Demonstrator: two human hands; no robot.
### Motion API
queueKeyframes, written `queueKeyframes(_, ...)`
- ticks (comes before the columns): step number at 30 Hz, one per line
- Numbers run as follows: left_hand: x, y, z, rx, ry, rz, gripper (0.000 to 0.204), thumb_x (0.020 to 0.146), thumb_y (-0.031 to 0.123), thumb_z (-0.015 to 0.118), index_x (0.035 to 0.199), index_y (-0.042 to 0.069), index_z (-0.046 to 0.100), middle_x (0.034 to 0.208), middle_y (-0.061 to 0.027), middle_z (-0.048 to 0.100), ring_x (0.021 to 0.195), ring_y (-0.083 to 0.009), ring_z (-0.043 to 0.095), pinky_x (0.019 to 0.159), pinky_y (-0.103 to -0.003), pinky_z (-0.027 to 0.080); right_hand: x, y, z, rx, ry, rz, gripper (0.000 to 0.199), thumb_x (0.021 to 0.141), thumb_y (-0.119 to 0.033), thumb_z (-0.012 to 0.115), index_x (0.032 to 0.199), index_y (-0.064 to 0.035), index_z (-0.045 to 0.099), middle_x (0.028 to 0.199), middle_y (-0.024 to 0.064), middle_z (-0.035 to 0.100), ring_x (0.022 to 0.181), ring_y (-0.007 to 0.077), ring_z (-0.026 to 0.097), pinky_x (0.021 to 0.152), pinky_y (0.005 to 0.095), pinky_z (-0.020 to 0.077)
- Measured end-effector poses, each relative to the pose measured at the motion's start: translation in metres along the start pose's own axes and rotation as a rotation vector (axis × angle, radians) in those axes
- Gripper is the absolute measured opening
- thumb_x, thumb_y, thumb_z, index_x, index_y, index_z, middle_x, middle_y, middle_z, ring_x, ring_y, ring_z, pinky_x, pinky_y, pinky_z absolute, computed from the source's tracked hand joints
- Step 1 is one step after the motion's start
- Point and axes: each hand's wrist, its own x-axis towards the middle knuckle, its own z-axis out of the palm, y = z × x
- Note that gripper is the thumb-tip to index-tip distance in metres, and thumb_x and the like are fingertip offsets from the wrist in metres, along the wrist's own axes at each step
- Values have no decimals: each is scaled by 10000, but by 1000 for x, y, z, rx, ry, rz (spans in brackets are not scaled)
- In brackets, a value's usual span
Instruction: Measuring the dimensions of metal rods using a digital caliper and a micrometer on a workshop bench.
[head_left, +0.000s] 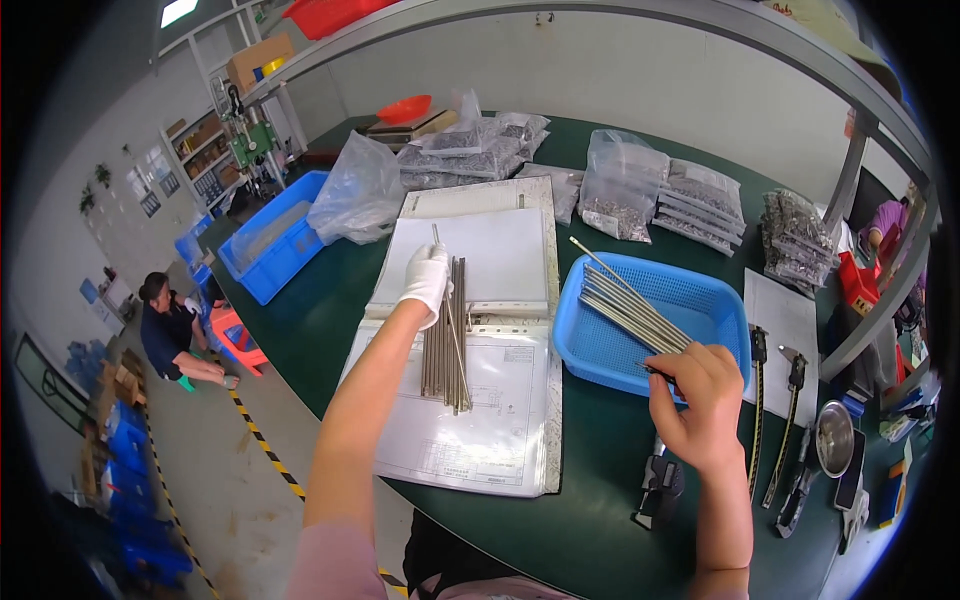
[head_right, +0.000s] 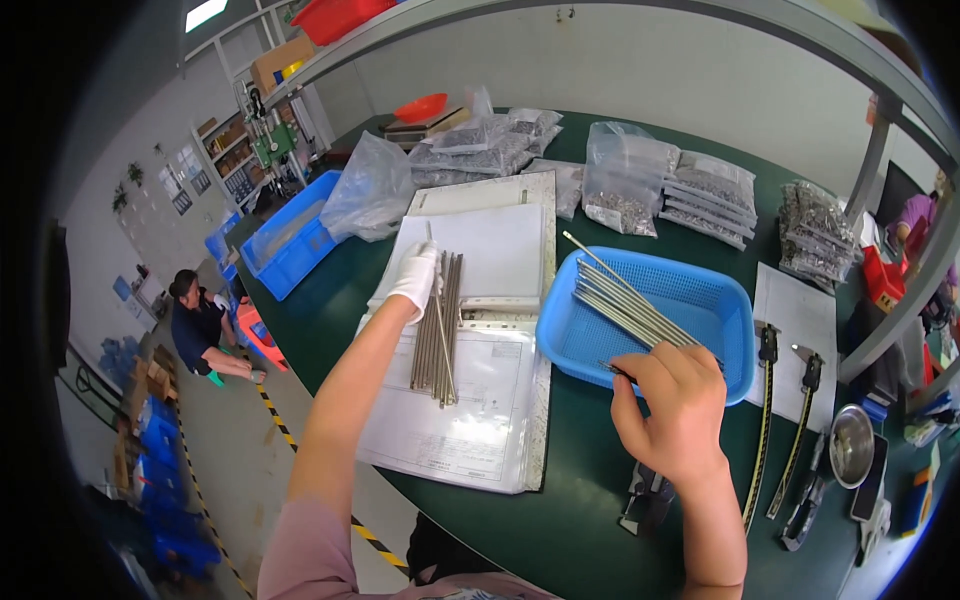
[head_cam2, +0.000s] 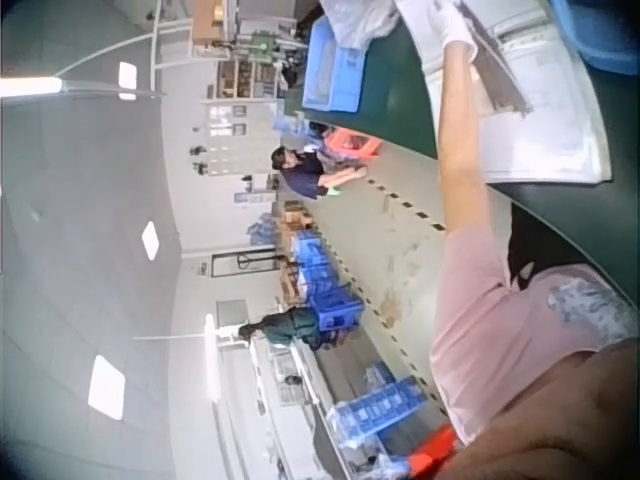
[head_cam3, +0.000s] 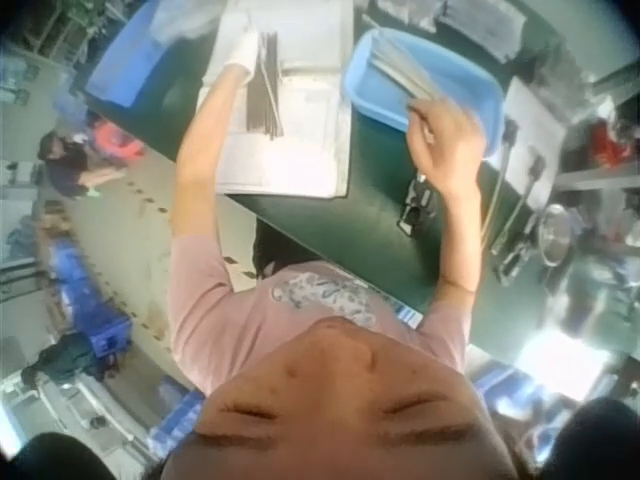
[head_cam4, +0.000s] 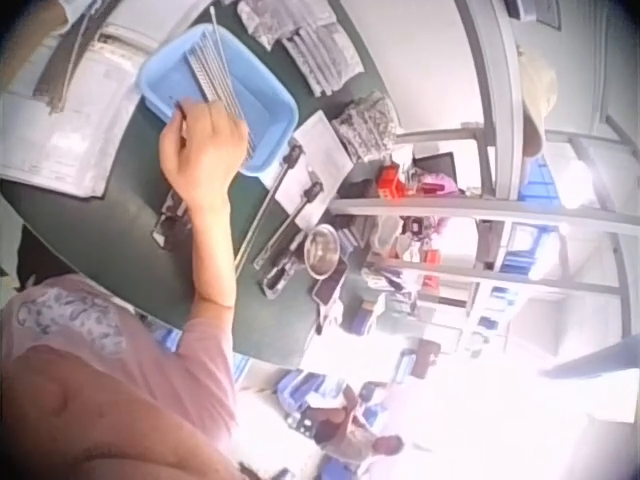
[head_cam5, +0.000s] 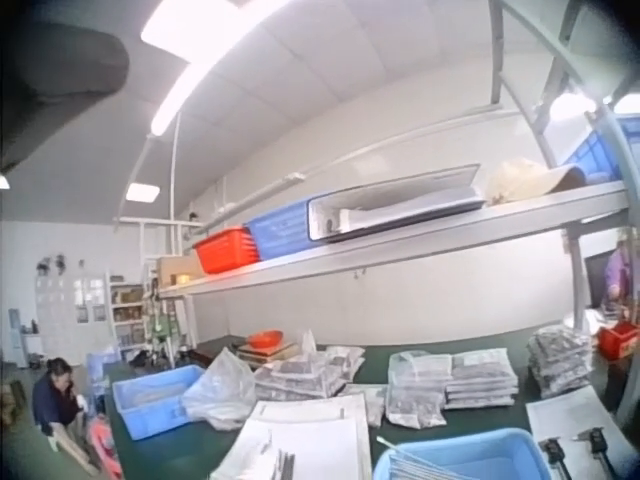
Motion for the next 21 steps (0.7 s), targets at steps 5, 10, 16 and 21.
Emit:
queueKeyframes(5,-100,66,0,-668,-246,49,217,947,274,425,877,93,522,572,55,351,404,-34,285,346,-197,226,-4,7,9,-20,20,-23,177,614,-23,664,783,-63,628,591,33,484,517,217,477,537,328,359)
queueKeyframes(10,-208,77,29,-830,-651,-139,258,948,289,439,950,44,520,578,44,365,425,-29,305,371,-182,228,-7,4,12,-20,69,-58,177,621,-55,706,787,-78,646,590,17,475,515,201,485,520,317,366)
queueKeyframes(16,-236,55,44,-1155,-1035,-278,269,961,286,410,978,35,506,546,42,337,391,-37,265,365,-190,216,-11,1,16,-19,82,-19,174,633,-64,703,796,-87,646,593,9,471,516,195,484,525,309,377)
queueKeyframes(21,-243,50,46,-1214,-1126,-313,297,963,299,396,971,23,504,529,44,323,384,-40,264,360,-196,221,-13,3,21,24,76,-56,197,610,-28,695,798,-63,647,580,17,482,494,188,451,504,308,348)
